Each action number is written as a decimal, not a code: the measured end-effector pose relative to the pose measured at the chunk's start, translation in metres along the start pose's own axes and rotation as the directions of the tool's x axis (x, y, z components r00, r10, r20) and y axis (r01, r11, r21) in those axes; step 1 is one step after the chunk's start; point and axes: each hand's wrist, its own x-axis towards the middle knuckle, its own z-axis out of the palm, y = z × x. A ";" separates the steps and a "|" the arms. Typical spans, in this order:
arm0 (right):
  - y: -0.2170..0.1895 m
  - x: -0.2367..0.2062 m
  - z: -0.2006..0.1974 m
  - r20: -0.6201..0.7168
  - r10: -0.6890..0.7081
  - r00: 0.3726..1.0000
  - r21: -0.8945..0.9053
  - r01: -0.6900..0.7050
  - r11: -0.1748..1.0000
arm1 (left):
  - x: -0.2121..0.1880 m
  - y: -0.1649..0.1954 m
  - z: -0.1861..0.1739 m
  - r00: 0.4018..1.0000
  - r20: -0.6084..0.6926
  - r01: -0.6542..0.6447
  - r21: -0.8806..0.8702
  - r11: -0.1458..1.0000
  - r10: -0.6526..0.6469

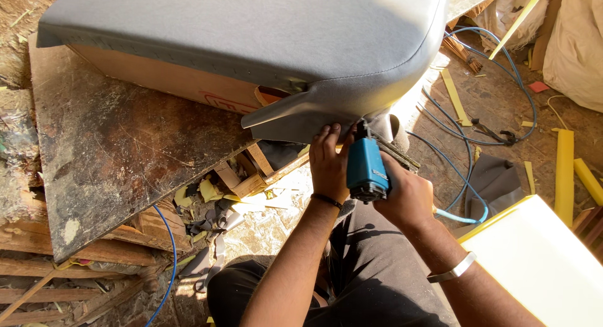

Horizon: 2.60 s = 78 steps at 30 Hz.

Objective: The person staples gray fabric onto a chair seat using a pneumatic staple gun, trims excess fabric with scissors, and smooths the material. They work around the edges and corners, flipping the seat to access different sides.

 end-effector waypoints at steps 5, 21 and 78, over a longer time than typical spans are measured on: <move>-0.004 0.008 0.003 0.001 -0.013 1.000 -0.010 0.013 1.000 | -0.006 -0.009 0.010 1.000 -0.008 -0.019 -0.027 0.999 0.018; 0.063 -0.008 -0.016 -0.103 0.041 0.994 0.509 0.018 0.861 | 0.024 0.033 0.011 0.929 0.353 0.024 0.239 0.971 -0.110; 0.019 0.202 -0.150 -0.111 -0.685 0.720 -0.326 0.625 0.709 | 0.038 0.018 -0.074 0.919 0.345 0.301 -0.302 0.904 -0.190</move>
